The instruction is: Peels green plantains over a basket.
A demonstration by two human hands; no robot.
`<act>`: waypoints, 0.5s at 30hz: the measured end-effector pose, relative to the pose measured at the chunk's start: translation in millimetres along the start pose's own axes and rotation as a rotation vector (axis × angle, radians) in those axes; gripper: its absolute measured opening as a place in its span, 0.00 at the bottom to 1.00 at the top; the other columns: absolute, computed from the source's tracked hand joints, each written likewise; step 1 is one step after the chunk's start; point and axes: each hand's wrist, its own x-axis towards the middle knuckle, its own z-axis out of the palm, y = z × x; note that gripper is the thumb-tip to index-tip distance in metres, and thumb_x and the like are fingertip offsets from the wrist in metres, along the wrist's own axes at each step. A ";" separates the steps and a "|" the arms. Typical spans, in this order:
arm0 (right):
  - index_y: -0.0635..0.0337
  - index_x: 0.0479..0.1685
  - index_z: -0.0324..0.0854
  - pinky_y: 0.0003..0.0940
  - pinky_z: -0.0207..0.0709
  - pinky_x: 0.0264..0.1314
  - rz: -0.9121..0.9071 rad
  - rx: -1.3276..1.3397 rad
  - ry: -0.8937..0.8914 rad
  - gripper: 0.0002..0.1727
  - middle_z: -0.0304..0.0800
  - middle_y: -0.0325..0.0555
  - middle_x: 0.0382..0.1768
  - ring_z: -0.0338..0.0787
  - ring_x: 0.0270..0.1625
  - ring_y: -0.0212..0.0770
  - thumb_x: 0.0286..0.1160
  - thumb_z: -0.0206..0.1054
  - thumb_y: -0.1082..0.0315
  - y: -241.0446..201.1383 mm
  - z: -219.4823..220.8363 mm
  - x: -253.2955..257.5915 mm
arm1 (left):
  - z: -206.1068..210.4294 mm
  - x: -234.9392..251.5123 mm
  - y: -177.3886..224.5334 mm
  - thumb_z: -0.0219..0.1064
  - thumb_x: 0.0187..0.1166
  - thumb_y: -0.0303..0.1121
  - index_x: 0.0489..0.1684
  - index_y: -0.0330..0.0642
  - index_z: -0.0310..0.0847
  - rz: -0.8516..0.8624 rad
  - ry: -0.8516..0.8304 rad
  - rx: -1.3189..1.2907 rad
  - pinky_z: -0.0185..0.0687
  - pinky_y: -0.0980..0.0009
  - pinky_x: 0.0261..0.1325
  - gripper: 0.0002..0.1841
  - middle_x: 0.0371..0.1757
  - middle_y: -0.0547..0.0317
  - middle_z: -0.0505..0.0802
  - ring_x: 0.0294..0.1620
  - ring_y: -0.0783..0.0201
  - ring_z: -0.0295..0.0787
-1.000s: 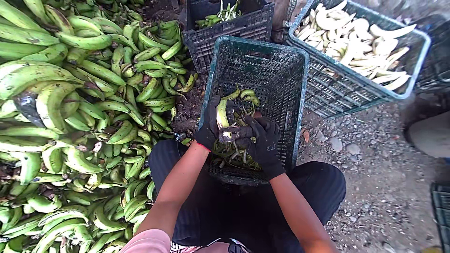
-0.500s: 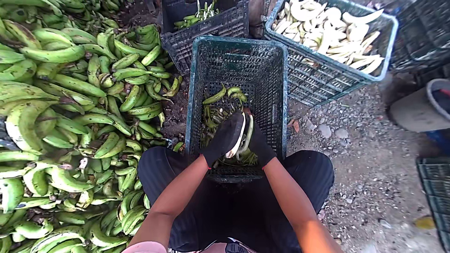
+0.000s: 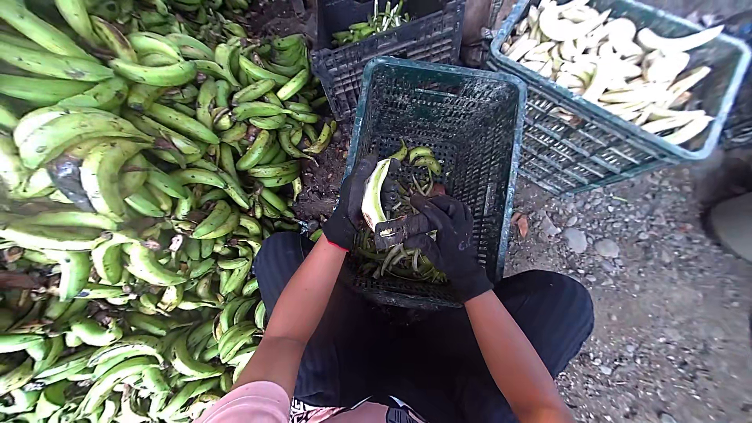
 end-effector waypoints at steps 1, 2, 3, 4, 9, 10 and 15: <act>0.43 0.73 0.85 0.66 0.69 0.65 0.011 -0.002 0.007 0.50 0.85 0.58 0.61 0.82 0.66 0.61 0.69 0.43 0.16 -0.9 -0.9 -0.4 | -0.2 0.3 -0.1 0.24 0.94 0.52 0.62 0.36 0.77 0.003 -0.005 -0.007 0.81 0.76 0.18 0.35 0.21 0.60 0.85 0.17 0.69 0.83; 0.43 0.72 0.85 0.67 0.69 0.65 0.032 0.000 -0.006 0.50 0.85 0.57 0.61 0.81 0.66 0.61 0.68 0.44 0.16 -1.7 -2.5 -1.0 | 0.3 0.8 -0.6 0.24 0.94 0.51 0.62 0.36 0.77 0.017 -0.005 0.001 0.82 0.77 0.18 0.35 0.20 0.60 0.85 0.16 0.69 0.83; 0.43 0.72 0.85 0.68 0.68 0.65 0.060 0.003 -0.036 0.49 0.85 0.58 0.62 0.81 0.66 0.62 0.68 0.45 0.17 -2.9 -4.8 -1.3 | 1.2 0.9 -1.1 0.24 0.94 0.50 0.63 0.35 0.76 0.049 0.001 0.038 0.81 0.77 0.18 0.35 0.19 0.61 0.84 0.15 0.70 0.82; 0.43 0.72 0.85 0.69 0.69 0.64 0.094 0.006 -0.068 0.48 0.85 0.58 0.62 0.82 0.66 0.63 0.68 0.47 0.18 -4.0 -6.8 -1.3 | 2.2 0.9 -1.8 0.25 0.95 0.49 0.64 0.35 0.76 0.100 0.026 0.112 0.81 0.77 0.18 0.34 0.18 0.61 0.84 0.14 0.70 0.82; 0.43 0.78 0.80 0.75 0.69 0.62 0.419 0.069 -0.234 0.36 0.78 0.66 0.70 0.77 0.71 0.71 0.79 0.55 0.33 -9.2 -4.2 6.1 | -0.2 2.3 -24.3 0.29 0.94 0.48 0.76 0.37 0.73 0.321 0.041 0.573 0.85 0.68 0.59 0.33 0.58 0.53 0.89 0.52 0.69 0.87; 0.44 0.80 0.77 0.76 0.69 0.65 0.494 0.103 -0.260 0.35 0.76 0.67 0.73 0.76 0.73 0.71 0.82 0.54 0.35 -8.1 -2.9 8.0 | 3.1 2.5 -29.2 0.27 0.94 0.48 0.76 0.36 0.73 0.333 0.037 0.602 0.83 0.69 0.61 0.33 0.61 0.51 0.88 0.55 0.70 0.86; 0.58 0.64 0.83 0.56 0.77 0.60 0.666 0.366 -0.191 0.34 0.88 0.53 0.49 0.86 0.54 0.49 0.86 0.50 0.37 22.6 8.6 18.1 | 28.0 -17.2 -31.1 0.33 0.96 0.43 0.73 0.31 0.72 0.213 0.001 0.856 0.83 0.67 0.57 0.28 0.51 0.48 0.87 0.48 0.68 0.84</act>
